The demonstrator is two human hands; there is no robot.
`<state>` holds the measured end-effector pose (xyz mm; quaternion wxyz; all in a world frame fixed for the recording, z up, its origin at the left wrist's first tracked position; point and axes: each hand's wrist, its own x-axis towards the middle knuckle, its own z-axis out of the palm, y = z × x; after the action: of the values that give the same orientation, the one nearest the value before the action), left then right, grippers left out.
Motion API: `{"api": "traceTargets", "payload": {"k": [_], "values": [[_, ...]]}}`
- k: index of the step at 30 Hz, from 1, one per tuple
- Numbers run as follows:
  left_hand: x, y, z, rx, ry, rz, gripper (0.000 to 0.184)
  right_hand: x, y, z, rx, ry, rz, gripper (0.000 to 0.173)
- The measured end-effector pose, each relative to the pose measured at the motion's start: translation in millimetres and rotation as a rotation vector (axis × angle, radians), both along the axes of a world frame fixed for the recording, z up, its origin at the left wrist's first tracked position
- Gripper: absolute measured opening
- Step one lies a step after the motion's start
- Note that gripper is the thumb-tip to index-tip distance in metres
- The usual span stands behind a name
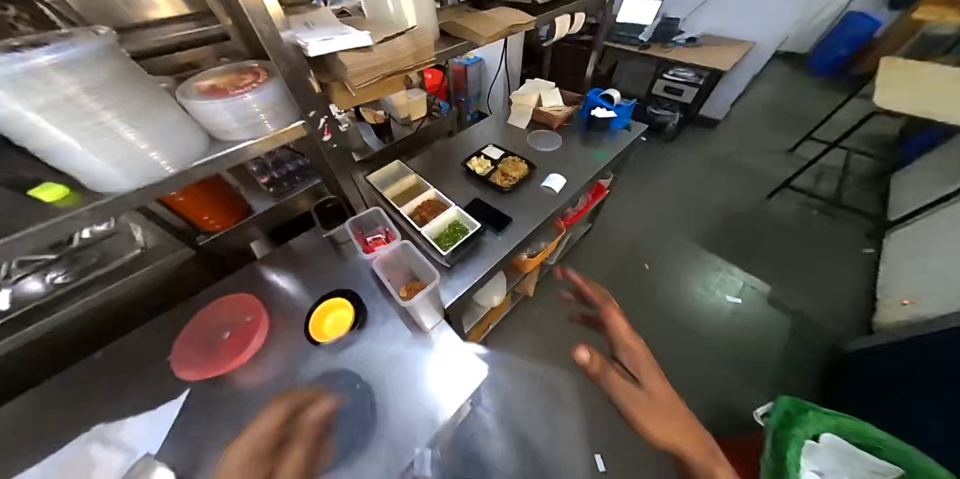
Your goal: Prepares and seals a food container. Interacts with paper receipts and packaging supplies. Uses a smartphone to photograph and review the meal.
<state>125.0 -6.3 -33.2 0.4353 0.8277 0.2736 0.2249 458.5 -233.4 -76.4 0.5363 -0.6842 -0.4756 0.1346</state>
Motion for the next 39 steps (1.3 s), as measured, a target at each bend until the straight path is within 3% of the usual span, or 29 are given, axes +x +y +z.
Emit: {"api": "traceTargets", "payload": {"k": [2, 4, 5, 9, 13, 15, 16, 17, 18, 19, 20, 22, 25, 27, 29, 33, 36, 39], "values": [[112.5, -4.4, -16.1, 0.108, 0.039, -0.145, 0.035, 35.7, 12.7, 14.7, -0.168, 0.077, 0.131, 0.066], [198.0, 12.2, -19.4, 0.109, 0.05, -0.238, 0.029, 78.7, 19.3, 14.3, -0.218, 0.194, 0.187, 0.034], [231.3, 23.3, -18.9, 0.089, 0.049, -0.256, 0.025, 100.8, 19.5, 11.8, -0.233, 0.235, 0.201, 0.027], [328.9, 57.4, -43.4, -0.098, -0.016, -0.185, 0.029, 195.8, 19.7, -15.9, -0.181, 0.273, -0.032, 0.023], [427.8, 68.9, -111.0, -0.293, -0.096, -0.061, 0.041, 310.4, 37.8, -59.5, -0.223, 0.305, -0.19, 0.023], [490.4, 75.0, -128.7, -0.069, -0.011, 0.023, 0.072, 373.6, 53.1, -68.0, -0.38, 0.184, -0.077, 0.028], [521.9, 77.3, -124.7, 0.093, 0.043, -0.006, 0.093, 398.6, 64.2, -65.9, -0.459, 0.077, 0.008, 0.029], [555.1, 77.0, -114.4, 0.203, 0.069, -0.074, 0.102, 420.4, 79.8, -58.6, -0.506, -0.031, 0.104, 0.029], [587.3, 74.6, -101.9, 0.264, 0.087, -0.157, 0.098, 439.5, 99.4, -48.4, -0.515, -0.128, 0.189, 0.027], [616.2, 73.7, -92.8, 0.269, 0.107, -0.247, 0.081, 456.6, 118.3, -37.1, -0.503, -0.209, 0.243, 0.024], [641.1, 79.3, -90.8, 0.185, 0.123, -0.347, 0.056, 476.0, 132.5, -26.0, -0.494, -0.259, 0.265, 0.019], [667.8, 104.5, -101.2, -0.081, 0.082, -0.413, 0.031, 532.3, 142.8, -17.0, -0.482, -0.199, 0.268, 0.02], [667.6, 123.7, -140.4, -0.289, -0.043, -0.098, 0.027, 610.9, 160.4, -53.9, -0.34, 0.17, 0.178, 0.031], [673.1, 114.2, -173.9, -0.291, -0.061, 0.164, 0.026, 632.9, 206.6, -83.7, -0.328, 0.337, 0.152, 0.034], [687.1, 109.7, -202.8, -0.233, -0.089, 0.434, 0.022, 655.2, 273.7, -104.7, -0.405, 0.212, 0.257, 0.031], [716.7, 131.8, -235.3, -0.09, -0.039, 0.953, 0.025, 693.7, 426.6, -136.7, -0.552, -0.236, 0.661, 0.027], [742.5, 147.4, -252.6, -0.096, -0.059, 1.237, 0.025, 700.1, 493.7, -159.0, -0.496, -0.14, 0.742, 0.025], [766.3, 169.2, -264.1, -0.1, -0.001, 1.376, 0.029, 700.4, 538.3, -183.0, -0.423, -0.075, 0.698, 0.021]]}}
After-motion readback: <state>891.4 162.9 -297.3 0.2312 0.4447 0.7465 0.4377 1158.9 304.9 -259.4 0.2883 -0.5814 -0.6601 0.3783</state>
